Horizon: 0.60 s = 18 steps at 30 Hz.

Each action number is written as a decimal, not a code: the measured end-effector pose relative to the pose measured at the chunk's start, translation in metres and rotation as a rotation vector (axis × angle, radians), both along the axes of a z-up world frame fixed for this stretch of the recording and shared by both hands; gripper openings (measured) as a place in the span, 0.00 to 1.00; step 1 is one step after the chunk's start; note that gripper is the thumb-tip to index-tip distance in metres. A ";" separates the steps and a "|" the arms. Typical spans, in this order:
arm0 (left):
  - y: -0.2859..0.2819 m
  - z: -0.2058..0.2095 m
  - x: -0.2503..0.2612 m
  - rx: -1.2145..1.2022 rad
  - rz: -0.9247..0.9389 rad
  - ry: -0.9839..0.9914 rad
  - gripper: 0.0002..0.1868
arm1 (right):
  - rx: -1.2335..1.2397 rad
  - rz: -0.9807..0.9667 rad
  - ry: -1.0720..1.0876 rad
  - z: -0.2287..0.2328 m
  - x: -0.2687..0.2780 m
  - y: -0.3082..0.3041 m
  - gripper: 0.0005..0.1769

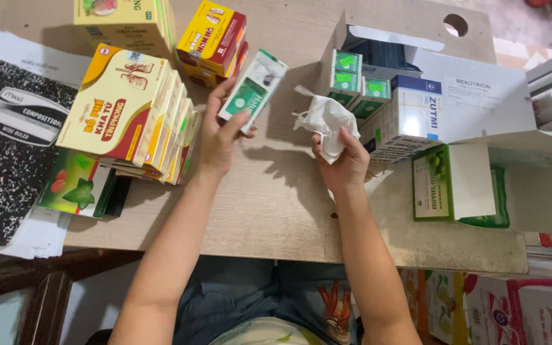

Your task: Wiping and cleaning various medicine boxes using a white cloth on a pharmacy counter.

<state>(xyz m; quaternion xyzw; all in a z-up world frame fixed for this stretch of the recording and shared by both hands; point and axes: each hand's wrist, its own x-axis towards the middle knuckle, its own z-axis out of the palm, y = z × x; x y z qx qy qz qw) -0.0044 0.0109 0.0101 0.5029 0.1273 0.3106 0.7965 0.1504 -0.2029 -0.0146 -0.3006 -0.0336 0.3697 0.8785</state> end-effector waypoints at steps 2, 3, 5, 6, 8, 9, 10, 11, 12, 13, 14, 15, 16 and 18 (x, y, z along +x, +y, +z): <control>-0.005 0.004 -0.004 0.238 0.133 0.032 0.40 | 0.002 0.015 -0.002 0.000 0.000 0.000 0.24; -0.007 0.005 -0.005 0.480 0.257 0.067 0.43 | 0.008 0.022 -0.004 0.000 0.000 0.000 0.24; -0.011 0.004 -0.005 0.701 0.384 0.088 0.46 | -0.015 0.022 -0.008 -0.001 0.000 0.000 0.24; -0.012 0.003 -0.004 0.926 0.500 0.110 0.48 | -0.037 0.013 -0.013 -0.001 -0.001 0.000 0.24; -0.017 0.003 -0.003 1.051 0.559 0.096 0.50 | -0.062 0.011 -0.016 -0.002 0.000 0.000 0.24; -0.019 0.003 -0.003 1.178 0.608 0.082 0.52 | -0.087 0.003 -0.016 -0.004 0.000 0.000 0.24; -0.020 0.005 -0.004 1.176 0.611 0.086 0.52 | -0.089 0.007 -0.016 -0.004 0.000 0.000 0.24; -0.021 0.009 -0.005 1.203 0.613 0.062 0.53 | -0.097 0.001 -0.019 -0.004 0.000 0.000 0.24; -0.022 0.012 -0.006 1.229 0.614 0.038 0.54 | -0.105 -0.005 -0.021 -0.004 0.000 0.000 0.24; -0.021 0.013 -0.006 1.228 0.615 0.040 0.54 | -0.106 -0.004 -0.021 -0.003 0.000 0.001 0.24; -0.021 0.015 -0.007 1.241 0.625 0.034 0.54 | -0.106 -0.005 -0.032 -0.002 -0.001 0.001 0.24; -0.021 0.016 -0.007 1.253 0.636 0.028 0.54 | -0.107 -0.006 -0.043 -0.002 -0.001 0.001 0.24; -0.020 0.017 -0.007 1.252 0.636 0.029 0.54 | -0.108 -0.006 -0.043 -0.001 -0.001 0.001 0.24; -0.019 0.018 -0.006 1.265 0.655 0.030 0.54 | -0.118 -0.014 -0.053 0.000 -0.003 0.001 0.25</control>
